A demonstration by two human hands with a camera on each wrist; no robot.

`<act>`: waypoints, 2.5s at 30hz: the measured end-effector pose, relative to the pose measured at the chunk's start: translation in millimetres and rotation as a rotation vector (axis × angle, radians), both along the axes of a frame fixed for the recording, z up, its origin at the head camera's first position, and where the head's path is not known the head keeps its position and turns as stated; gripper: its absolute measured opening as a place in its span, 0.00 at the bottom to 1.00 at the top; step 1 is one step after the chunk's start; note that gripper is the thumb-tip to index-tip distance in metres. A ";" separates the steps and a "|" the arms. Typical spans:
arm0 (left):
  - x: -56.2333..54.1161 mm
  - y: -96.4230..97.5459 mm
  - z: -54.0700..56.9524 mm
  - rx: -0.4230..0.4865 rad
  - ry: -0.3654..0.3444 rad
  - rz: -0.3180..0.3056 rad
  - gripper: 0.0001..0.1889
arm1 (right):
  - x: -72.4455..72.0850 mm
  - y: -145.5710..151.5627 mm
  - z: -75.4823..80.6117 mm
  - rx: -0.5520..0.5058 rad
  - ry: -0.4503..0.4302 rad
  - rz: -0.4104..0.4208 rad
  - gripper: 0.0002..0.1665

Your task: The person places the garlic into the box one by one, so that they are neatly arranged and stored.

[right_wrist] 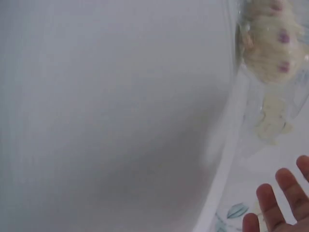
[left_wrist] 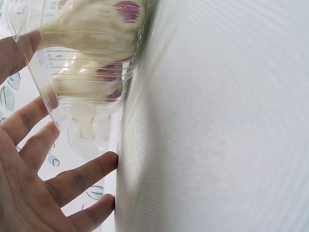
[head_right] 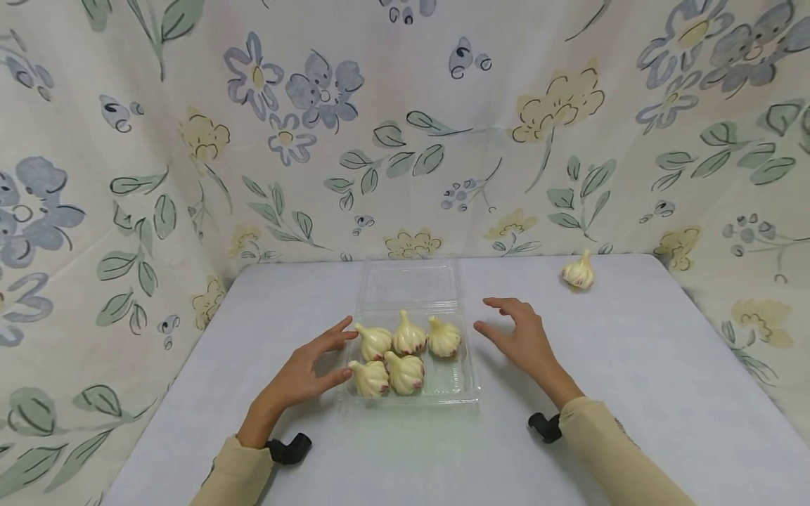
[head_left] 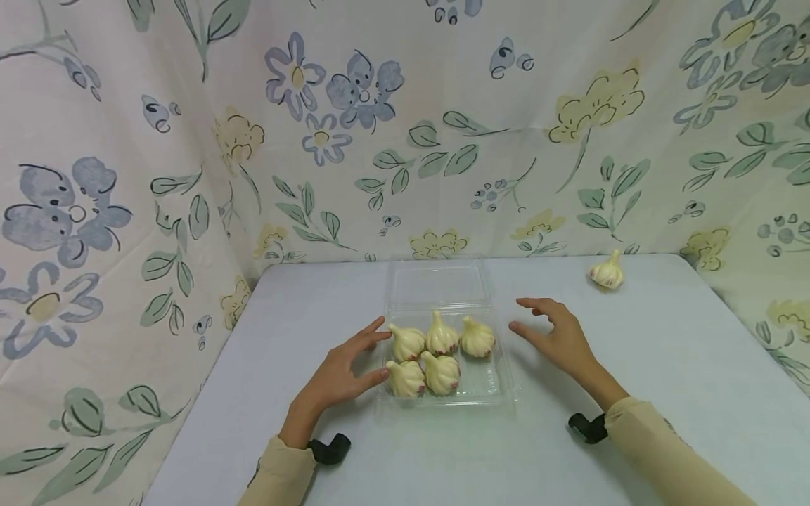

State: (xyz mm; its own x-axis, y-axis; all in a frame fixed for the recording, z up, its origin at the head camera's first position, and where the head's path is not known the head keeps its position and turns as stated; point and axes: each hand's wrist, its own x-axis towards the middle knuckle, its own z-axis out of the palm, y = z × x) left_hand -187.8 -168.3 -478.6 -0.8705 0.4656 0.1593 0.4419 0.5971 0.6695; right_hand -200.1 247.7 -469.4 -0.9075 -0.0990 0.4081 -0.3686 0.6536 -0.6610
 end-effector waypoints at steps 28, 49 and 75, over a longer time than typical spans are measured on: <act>-0.1 0.1 1.5 0.001 -0.005 -0.001 0.34 | -10.6 78.2 -7.3 -0.169 -0.369 -0.297 0.45; -1.2 -0.9 -0.7 0.002 0.010 -0.008 0.34 | -31.5 111.7 -8.7 -0.347 -0.536 -0.592 0.57; -0.4 -1.1 0.0 0.010 -0.004 -0.010 0.33 | -52.2 134.3 -9.3 -0.347 -0.521 -0.559 0.59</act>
